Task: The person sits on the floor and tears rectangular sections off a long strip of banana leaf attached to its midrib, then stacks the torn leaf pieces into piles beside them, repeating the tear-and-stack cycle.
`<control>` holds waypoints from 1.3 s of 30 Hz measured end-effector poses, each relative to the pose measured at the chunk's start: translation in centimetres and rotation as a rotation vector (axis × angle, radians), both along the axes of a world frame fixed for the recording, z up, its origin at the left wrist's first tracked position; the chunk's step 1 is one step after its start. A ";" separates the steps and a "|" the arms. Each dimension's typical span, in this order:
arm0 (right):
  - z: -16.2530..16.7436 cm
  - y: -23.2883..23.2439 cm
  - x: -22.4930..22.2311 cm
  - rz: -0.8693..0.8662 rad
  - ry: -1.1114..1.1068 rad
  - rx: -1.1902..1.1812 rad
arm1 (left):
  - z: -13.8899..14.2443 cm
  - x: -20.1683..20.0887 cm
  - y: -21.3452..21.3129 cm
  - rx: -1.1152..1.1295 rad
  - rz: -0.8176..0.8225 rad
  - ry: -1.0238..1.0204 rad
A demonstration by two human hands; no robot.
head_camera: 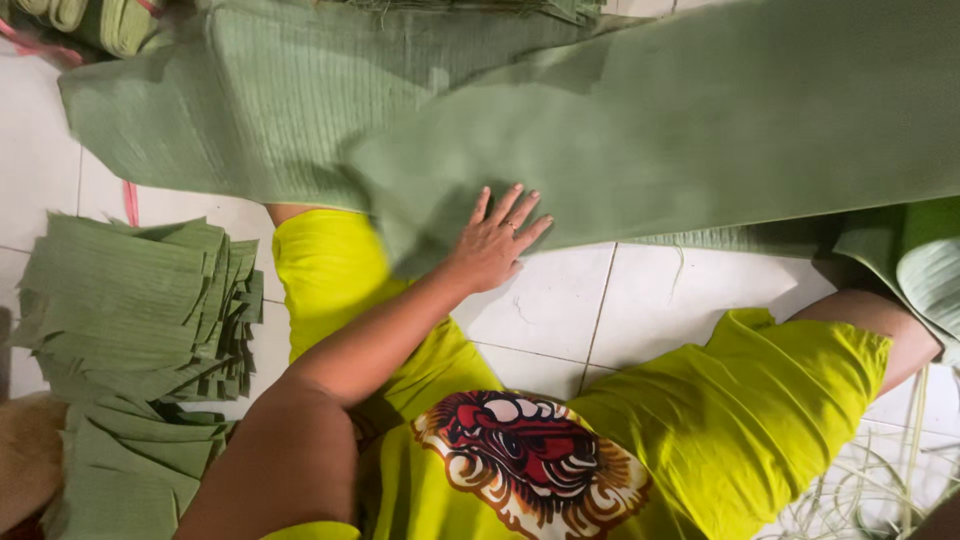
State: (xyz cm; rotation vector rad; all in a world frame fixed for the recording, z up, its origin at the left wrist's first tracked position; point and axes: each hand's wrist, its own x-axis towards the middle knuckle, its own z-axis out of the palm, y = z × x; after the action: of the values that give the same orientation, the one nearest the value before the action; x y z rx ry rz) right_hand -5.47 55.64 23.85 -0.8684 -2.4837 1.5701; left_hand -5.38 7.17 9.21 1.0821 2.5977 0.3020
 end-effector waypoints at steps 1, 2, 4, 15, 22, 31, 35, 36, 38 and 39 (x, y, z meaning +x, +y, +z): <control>-1.5 -0.8 0.3 0.002 0.012 0.035 | -0.4 0.2 0.3 0.022 -0.002 -0.020; -2.7 -1.4 0.5 -0.010 0.023 0.055 | -0.9 0.4 0.5 0.044 -0.005 -0.038; -2.6 -0.1 1.2 -0.038 0.043 0.079 | -1.8 0.7 0.8 0.055 -0.003 -0.040; -24.2 -16.3 7.1 -0.193 -0.163 -1.202 | -6.0 0.0 1.0 0.281 0.140 -0.021; -20.1 -21.9 3.2 -0.170 -0.239 -1.153 | -3.3 1.1 2.1 0.314 0.159 -0.105; -20.3 -22.2 3.1 -0.236 -0.119 -0.830 | -2.3 0.0 1.0 0.557 0.128 0.254; -20.2 -23.1 3.6 -0.250 -0.162 -0.817 | -3.8 -3.0 -0.4 0.382 0.069 0.296; -20.2 -23.6 3.7 -0.247 -0.165 -0.841 | -3.9 -3.2 -0.5 0.375 0.061 0.284; -20.5 -24.8 4.0 -0.153 -0.193 -0.937 | -3.7 -2.6 -0.1 0.390 0.049 0.255; -20.8 -25.3 4.2 -0.107 -0.207 -0.985 | -3.5 -2.2 0.1 0.413 0.045 0.238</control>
State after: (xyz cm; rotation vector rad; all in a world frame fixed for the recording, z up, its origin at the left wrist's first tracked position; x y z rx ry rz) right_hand -1.30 30.34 3.04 -1.2514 -1.5934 2.7931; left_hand -7.57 7.23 5.71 1.2572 2.8489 0.7934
